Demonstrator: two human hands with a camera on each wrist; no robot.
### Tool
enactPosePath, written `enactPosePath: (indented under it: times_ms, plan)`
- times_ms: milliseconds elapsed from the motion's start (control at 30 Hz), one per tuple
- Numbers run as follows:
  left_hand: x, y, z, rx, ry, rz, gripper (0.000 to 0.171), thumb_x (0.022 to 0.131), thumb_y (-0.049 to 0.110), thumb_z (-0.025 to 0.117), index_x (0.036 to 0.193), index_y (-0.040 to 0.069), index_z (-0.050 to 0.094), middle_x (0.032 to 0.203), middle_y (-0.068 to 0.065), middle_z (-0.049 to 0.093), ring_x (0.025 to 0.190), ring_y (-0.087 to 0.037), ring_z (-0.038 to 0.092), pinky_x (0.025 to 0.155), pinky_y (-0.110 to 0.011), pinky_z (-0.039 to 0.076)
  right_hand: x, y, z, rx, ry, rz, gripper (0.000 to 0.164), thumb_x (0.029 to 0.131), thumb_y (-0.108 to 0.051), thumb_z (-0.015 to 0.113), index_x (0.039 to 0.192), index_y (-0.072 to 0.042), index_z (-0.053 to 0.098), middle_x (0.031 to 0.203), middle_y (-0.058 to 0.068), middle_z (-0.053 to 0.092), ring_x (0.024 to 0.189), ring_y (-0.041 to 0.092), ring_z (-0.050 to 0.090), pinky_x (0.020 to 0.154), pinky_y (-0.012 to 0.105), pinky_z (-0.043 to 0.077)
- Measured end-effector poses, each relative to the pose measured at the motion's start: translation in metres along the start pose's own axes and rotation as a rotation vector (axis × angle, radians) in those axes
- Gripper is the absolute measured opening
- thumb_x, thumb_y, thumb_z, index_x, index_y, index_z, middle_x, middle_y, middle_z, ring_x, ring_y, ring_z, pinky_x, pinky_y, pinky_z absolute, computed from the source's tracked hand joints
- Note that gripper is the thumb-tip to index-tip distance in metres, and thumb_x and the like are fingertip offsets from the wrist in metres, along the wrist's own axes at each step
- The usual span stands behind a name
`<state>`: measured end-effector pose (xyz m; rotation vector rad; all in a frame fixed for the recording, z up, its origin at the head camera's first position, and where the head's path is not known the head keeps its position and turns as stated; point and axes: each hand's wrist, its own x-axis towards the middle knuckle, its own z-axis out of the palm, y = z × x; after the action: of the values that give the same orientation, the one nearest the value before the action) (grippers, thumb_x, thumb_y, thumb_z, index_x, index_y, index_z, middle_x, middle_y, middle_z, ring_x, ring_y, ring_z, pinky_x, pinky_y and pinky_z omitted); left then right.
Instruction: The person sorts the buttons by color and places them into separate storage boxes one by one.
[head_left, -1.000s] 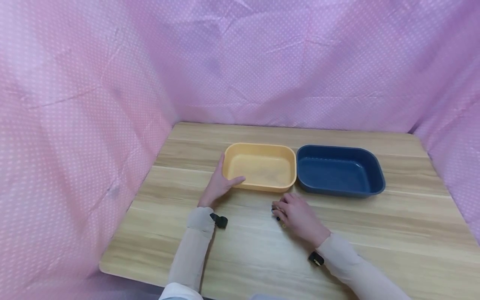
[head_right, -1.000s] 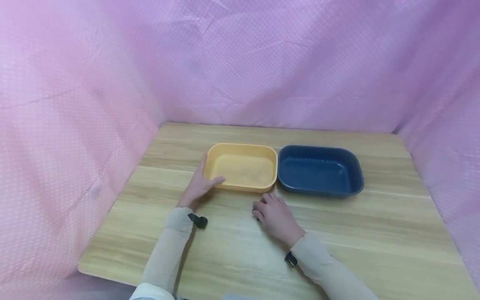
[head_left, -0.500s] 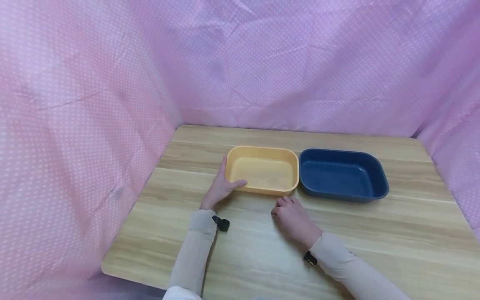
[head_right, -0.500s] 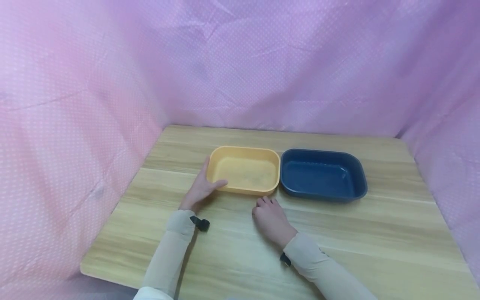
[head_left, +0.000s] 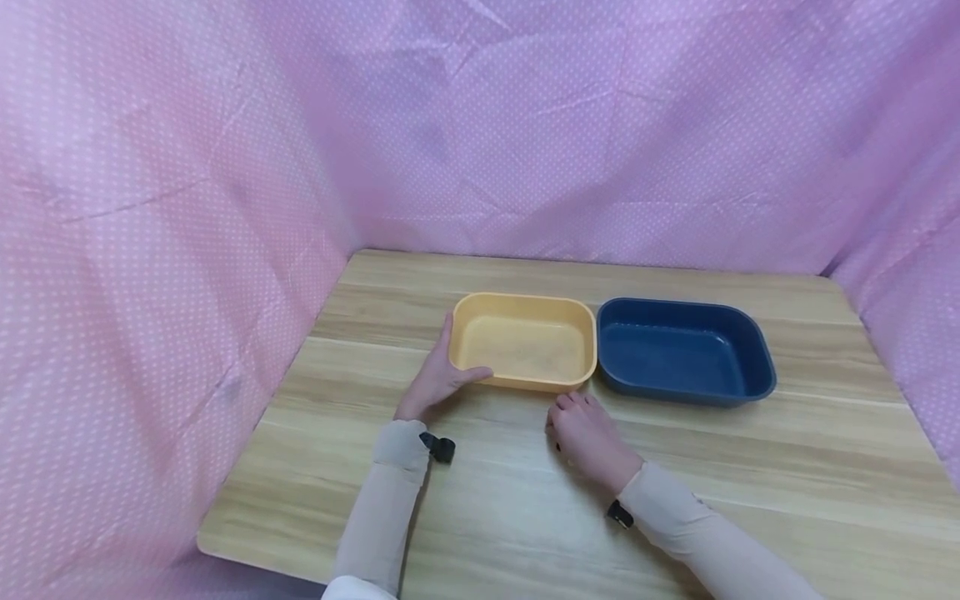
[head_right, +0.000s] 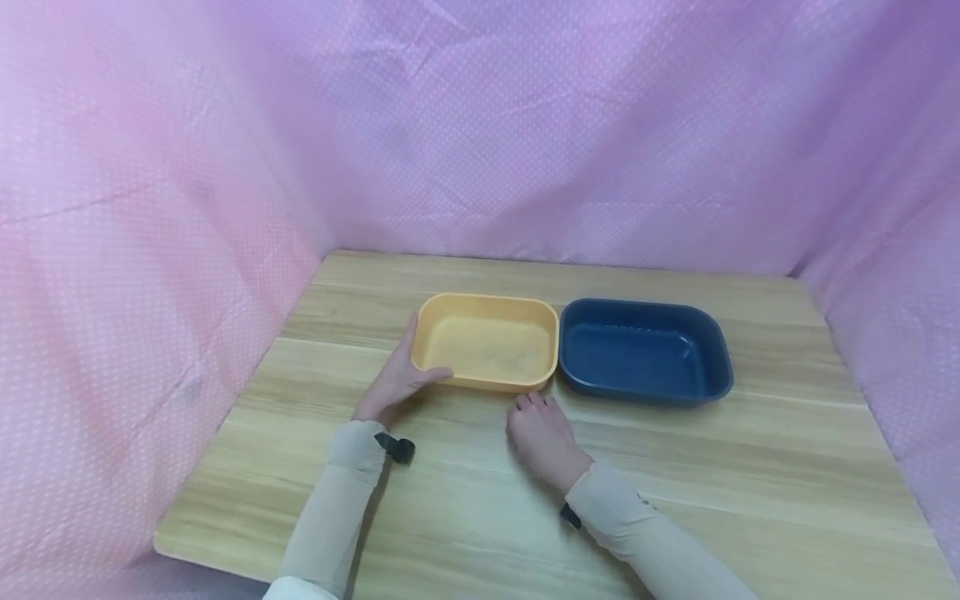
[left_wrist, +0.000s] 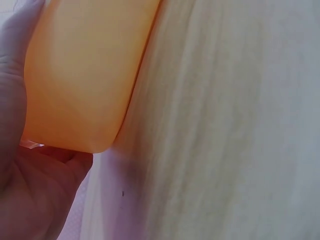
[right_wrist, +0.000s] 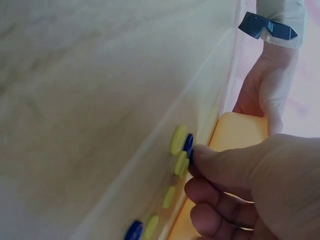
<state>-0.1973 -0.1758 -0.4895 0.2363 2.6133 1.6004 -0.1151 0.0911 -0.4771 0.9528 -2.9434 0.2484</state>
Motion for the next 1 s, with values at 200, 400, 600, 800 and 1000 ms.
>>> enactPosePath:
  times_ms: [200, 400, 600, 800, 1000]
  plan:
    - [0.003, -0.001, -0.001, 0.009, -0.008, 0.016, 0.130, 0.069, 0.037, 0.089, 0.157, 0.018, -0.006, 0.160, -0.012, 0.016, 0.133, -0.027, 0.039, 0.114, -0.045, 0.024, 0.000, -0.005, 0.003, -0.205, 0.008, -0.104, 0.007, 0.084, 0.001, 0.065, 0.085, -0.003, 0.071, 0.082, 0.009, 0.058, 0.082, 0.028, 0.050, 0.068, 0.040, 0.041]
    - [0.004, -0.002, 0.000, 0.012, -0.003, -0.004, 0.132, 0.068, 0.039, 0.089, 0.157, 0.014, -0.005, 0.160, -0.012, 0.017, 0.133, -0.026, 0.039, 0.114, -0.043, 0.024, 0.000, -0.011, 0.003, -0.253, 0.033, -0.129, 0.007, 0.084, 0.001, 0.062, 0.080, -0.001, 0.068, 0.080, 0.011, 0.056, 0.080, 0.028, 0.049, 0.068, 0.041, 0.042]
    - [0.003, -0.001, -0.001, 0.024, -0.010, -0.029, 0.136, 0.064, 0.050, 0.087, 0.157, 0.017, -0.006, 0.159, -0.012, 0.020, 0.128, -0.026, 0.043, 0.113, -0.043, 0.027, 0.000, -0.010, 0.003, -0.233, 0.018, -0.100, 0.006, 0.084, 0.001, 0.062, 0.084, 0.000, 0.068, 0.082, 0.011, 0.057, 0.081, 0.029, 0.049, 0.070, 0.042, 0.043]
    - [0.003, -0.001, -0.001, 0.017, -0.013, -0.028, 0.138, 0.062, 0.052, 0.088, 0.157, 0.018, -0.007, 0.159, -0.010, 0.019, 0.128, -0.025, 0.042, 0.113, -0.044, 0.026, -0.001, -0.006, 0.004, -0.202, 0.021, -0.056, 0.007, 0.086, 0.000, 0.060, 0.091, 0.000, 0.066, 0.083, 0.009, 0.055, 0.083, 0.028, 0.049, 0.071, 0.040, 0.042]
    - [0.003, 0.000, 0.000, 0.004, -0.011, -0.014, 0.134, 0.065, 0.042, 0.090, 0.157, 0.017, -0.005, 0.157, -0.014, 0.025, 0.124, -0.027, 0.046, 0.111, -0.044, 0.029, -0.001, -0.007, -0.005, 0.087, 0.138, 0.063, 0.005, 0.089, -0.009, 0.063, 0.084, -0.006, 0.064, 0.081, 0.004, 0.055, 0.081, 0.023, 0.053, 0.071, 0.039, 0.047]
